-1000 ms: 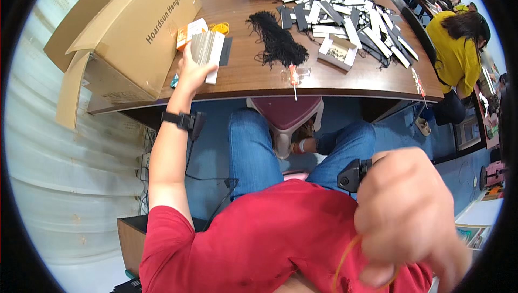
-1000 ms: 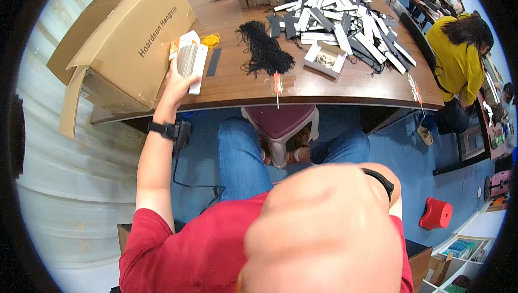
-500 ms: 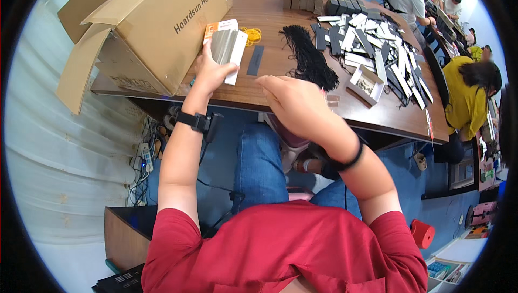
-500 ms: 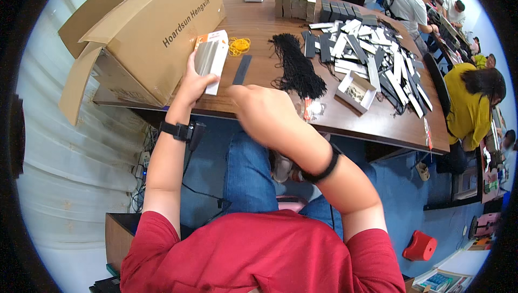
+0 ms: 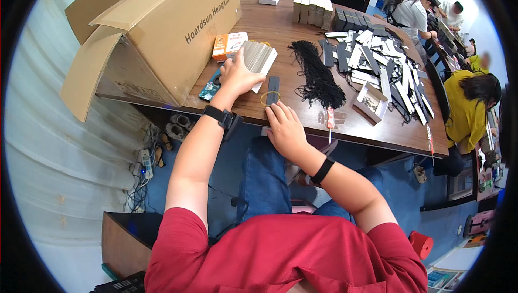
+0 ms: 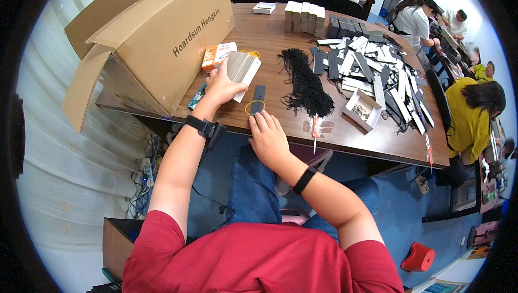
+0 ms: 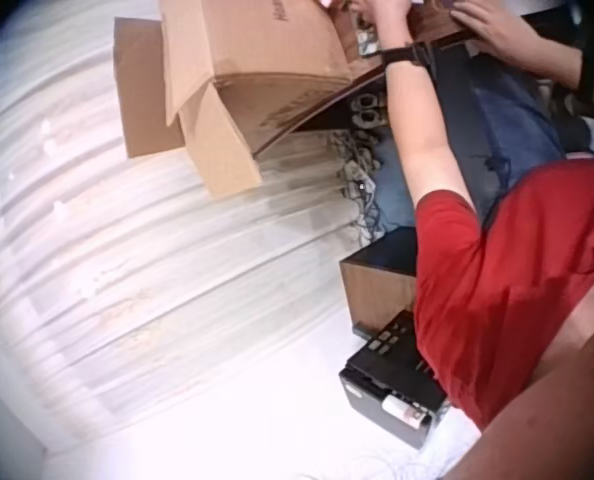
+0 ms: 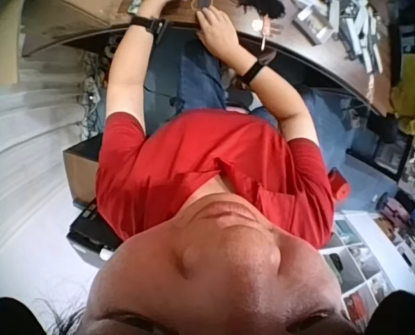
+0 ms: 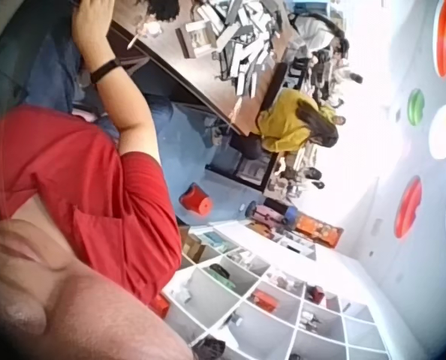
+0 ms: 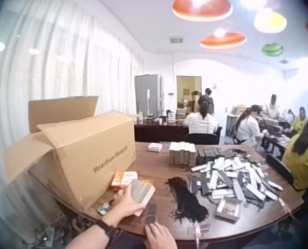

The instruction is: Manually assemble product hanging tags by threading elastic cords through cardstock tags.

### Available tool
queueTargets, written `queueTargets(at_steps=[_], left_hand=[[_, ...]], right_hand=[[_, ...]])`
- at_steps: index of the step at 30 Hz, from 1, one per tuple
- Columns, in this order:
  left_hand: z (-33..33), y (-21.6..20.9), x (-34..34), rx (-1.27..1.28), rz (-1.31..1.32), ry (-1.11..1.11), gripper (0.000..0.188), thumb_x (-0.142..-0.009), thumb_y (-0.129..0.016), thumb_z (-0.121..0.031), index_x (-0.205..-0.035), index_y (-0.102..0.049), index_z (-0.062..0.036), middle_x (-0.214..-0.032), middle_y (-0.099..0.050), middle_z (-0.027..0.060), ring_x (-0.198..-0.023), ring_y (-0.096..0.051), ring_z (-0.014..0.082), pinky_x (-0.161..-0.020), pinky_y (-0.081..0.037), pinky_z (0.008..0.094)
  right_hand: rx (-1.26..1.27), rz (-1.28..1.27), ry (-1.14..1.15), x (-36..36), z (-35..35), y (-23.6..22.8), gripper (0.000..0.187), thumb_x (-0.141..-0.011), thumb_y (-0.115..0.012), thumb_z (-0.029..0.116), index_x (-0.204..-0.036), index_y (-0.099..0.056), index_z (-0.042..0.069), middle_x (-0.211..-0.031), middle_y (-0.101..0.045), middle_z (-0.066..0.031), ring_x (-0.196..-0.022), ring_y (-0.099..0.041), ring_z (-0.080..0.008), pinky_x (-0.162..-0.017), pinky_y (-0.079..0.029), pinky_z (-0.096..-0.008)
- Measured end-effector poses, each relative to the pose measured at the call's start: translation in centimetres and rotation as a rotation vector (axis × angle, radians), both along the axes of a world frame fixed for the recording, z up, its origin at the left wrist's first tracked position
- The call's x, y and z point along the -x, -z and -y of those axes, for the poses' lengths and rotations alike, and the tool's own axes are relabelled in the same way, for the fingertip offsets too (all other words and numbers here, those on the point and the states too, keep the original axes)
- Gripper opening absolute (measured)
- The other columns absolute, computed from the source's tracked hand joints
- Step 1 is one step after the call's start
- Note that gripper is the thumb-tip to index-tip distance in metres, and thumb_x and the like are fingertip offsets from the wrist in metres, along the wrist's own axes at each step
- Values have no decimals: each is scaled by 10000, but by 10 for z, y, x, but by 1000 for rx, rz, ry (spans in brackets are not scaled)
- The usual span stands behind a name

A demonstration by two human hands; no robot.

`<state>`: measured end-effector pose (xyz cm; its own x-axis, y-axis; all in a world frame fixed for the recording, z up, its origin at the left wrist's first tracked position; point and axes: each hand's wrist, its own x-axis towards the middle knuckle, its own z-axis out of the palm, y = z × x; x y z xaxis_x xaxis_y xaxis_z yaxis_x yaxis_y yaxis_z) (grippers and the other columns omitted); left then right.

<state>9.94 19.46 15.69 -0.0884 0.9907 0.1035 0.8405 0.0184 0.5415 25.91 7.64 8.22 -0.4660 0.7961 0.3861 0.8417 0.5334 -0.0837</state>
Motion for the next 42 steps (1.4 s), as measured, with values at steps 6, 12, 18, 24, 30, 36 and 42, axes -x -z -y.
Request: queueTargets(at_steps=[6, 12, 18, 24, 30, 36, 42], left_hand=[[-6, 1, -29, 78, -149, 33, 1092, -551, -767, -429, -1459, -200, -215, -1318, -385, 231, -1222, -378, 410, -987, -349, 500], [-12, 10, -36, 150, -304, 32, 1080, -564, -742, -449, -1466, -185, -244, -1306, -418, 231, -1212, -394, 432, -974, -347, 526], [-17, 15, -36, 277, -305, 82, 1115, -597, -762, -465, -1483, -131, -222, -1396, -295, 240, -1296, -282, 435, -1054, -192, 603], [58, 16, -55, -576, -177, 219, 709, -816, -656, -401, -1360, -381, -39, -1355, -419, 236, -1254, -390, 373, -1030, -304, 489], [187, 36, -120, 738, 1410, 506, 434, -963, -455, -418, -1158, -541, -40, -1040, -647, 124, -922, -622, 178, -799, -500, 313], [192, 49, -131, 795, 1526, 370, 287, -969, -432, -208, -1091, -531, 32, -1050, -631, 241, -875, -665, 289, -773, -557, 379], [174, 56, -119, 669, 1656, 192, 286, -963, -441, -230, -1084, -537, 11, -982, -641, 190, -897, -645, 291, -750, -544, 401]], right_hand=[[-198, -163, -52, -21, 1, -2, 370, -753, -579, 101, -1113, -560, 19, -986, -544, -89, -949, -517, -252, -813, -421, -363], [-276, -469, -124, -50, 31, -12, 143, -681, -653, 49, -823, -636, 55, -825, -565, -63, -814, -552, -253, -706, -450, -362], [-404, -786, 11, -111, 94, -46, 235, -629, -698, -96, -796, -589, 28, -784, -561, -99, -731, -567, -263, -614, -464, -343], [-546, -786, 54, -143, 126, -49, 304, -595, -688, -142, -818, -574, 31, -805, -544, -102, -732, -551, -261, -627, -458, -342], [-463, -745, -98, -127, 131, -28, 243, -598, -702, -60, -786, -582, 37, -841, -592, -93, -763, -592, -283, -654, -496, -365], [-388, -618, -152, -119, 146, -8, 213, -593, -674, 27, -788, -592, 57, -853, -588, -66, -831, -587, -261, -695, -509, -344], [-247, -750, -236, -139, 142, -15, 205, -615, -700, 12, -779, -584, 51, -805, -592, -69, -781, -600, -256, -680, -503, -350]])
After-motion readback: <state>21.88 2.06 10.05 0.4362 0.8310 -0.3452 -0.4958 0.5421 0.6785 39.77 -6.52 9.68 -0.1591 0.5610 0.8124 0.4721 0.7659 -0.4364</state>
